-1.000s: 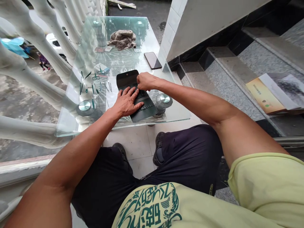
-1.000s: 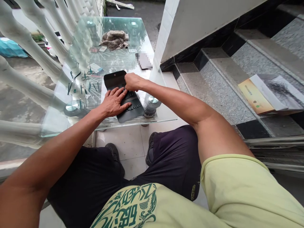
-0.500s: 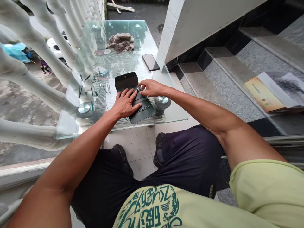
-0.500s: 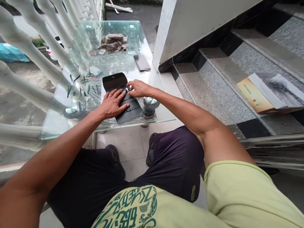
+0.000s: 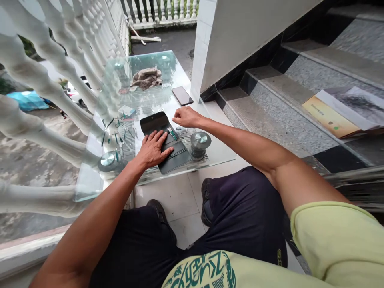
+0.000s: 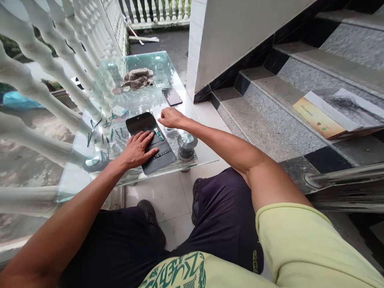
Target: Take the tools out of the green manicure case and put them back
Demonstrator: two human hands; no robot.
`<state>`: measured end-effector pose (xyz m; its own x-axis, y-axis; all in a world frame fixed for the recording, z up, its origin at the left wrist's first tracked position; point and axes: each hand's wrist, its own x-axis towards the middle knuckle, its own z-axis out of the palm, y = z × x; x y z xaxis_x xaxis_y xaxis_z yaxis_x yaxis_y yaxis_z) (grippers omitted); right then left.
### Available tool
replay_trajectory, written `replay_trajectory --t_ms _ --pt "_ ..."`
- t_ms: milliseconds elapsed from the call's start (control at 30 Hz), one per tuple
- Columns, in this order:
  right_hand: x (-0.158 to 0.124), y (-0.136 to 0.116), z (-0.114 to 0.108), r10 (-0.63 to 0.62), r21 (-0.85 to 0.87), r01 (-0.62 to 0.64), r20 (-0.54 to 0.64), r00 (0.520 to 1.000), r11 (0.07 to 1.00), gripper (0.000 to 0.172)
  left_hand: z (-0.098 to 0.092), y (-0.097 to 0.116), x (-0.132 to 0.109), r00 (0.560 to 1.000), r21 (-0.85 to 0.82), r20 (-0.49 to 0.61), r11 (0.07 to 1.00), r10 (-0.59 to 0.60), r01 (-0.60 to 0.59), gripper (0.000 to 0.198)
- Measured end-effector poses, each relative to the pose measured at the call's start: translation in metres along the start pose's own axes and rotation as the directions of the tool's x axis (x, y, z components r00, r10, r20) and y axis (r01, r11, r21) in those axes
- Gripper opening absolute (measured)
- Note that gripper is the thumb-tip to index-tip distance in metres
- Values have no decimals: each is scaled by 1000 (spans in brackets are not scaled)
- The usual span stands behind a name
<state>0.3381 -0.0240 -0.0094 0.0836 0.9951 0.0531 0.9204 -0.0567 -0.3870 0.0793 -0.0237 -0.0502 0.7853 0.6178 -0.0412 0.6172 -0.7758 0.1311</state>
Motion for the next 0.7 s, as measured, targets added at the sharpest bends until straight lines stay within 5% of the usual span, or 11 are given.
replay_trajectory --t_ms 167,367,500,700 --pt "58 -9 -15 195 81 -202 81 977 976 19 -1 -2 -6 1000 14 -23 1000 1 -1 83" --pt "110 -38 5 236 8 -236 28 971 972 32 5 -2 -5 1000 6 -29 1000 -11 12 82" --pt "124 -40 11 292 31 -295 93 952 955 25 7 -1 -5 1000 -4 -15 1000 -27 27 84" --pt "120 -9 3 359 139 -395 226 905 908 12 5 2 -4 999 -10 -10 999 -41 40 83"
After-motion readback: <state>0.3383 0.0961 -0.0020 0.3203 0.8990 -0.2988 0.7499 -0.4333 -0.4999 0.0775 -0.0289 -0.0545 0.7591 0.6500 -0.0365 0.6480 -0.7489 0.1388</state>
